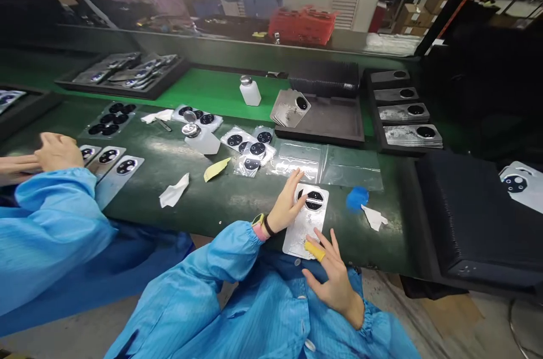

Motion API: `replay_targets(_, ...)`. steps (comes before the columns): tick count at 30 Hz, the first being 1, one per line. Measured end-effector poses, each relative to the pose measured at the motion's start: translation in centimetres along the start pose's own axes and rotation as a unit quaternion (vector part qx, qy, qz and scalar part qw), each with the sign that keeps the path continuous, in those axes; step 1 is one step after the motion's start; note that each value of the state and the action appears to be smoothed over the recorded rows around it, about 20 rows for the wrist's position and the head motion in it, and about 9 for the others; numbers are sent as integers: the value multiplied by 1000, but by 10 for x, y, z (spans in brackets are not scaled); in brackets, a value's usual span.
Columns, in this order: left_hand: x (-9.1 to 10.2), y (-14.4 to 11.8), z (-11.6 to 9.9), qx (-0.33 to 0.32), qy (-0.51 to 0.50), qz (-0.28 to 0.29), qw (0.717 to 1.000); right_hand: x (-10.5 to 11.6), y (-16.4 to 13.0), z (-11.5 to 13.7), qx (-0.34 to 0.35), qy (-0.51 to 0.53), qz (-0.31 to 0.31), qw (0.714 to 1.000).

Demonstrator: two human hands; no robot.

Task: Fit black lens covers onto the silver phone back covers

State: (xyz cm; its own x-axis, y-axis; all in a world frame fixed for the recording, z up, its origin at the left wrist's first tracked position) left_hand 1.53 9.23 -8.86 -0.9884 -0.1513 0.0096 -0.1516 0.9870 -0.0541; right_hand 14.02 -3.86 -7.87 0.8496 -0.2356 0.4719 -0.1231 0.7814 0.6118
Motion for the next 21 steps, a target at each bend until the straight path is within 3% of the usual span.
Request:
replay_targets(3, 16, -13, 5, 37, 14, 3, 999, 15, -5, -36, -160, 56, -28, 985)
replay_targets(7, 35, -33, 28, 250, -83, -7, 965, 5, -6, -61, -293, 279, -4, 915)
replay_targets(9, 37, -37, 28, 314, -115, -26, 942, -3, -4, -66, -338, 348, 9, 874)
replay_targets(14, 32, -32, 22, 363, -115, -56, 923, -7, -3, -74, -448, 434, -13, 782)
replay_targets(18, 20, -25, 26, 377, -81, 3, 923, -6, -10, -82, -539, 459, -60, 704)
replay_targets(21, 8, -21, 27, 356, -21, 82, 931, -7, -13, -83, -578, 467, -85, 664)
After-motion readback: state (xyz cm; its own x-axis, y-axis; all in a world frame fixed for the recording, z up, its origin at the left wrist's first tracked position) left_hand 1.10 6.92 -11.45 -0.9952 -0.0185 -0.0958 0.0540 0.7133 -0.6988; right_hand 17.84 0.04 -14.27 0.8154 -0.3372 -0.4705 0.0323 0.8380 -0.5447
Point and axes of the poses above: each hand's wrist, its own y-axis towards the middle knuckle, its own x-axis out of the back of the hand, z = x × y, the point moved 9 cm from there along y, towards the middle knuckle, and after that the axes turned 13 degrees about -z, right-handed, at the moved point
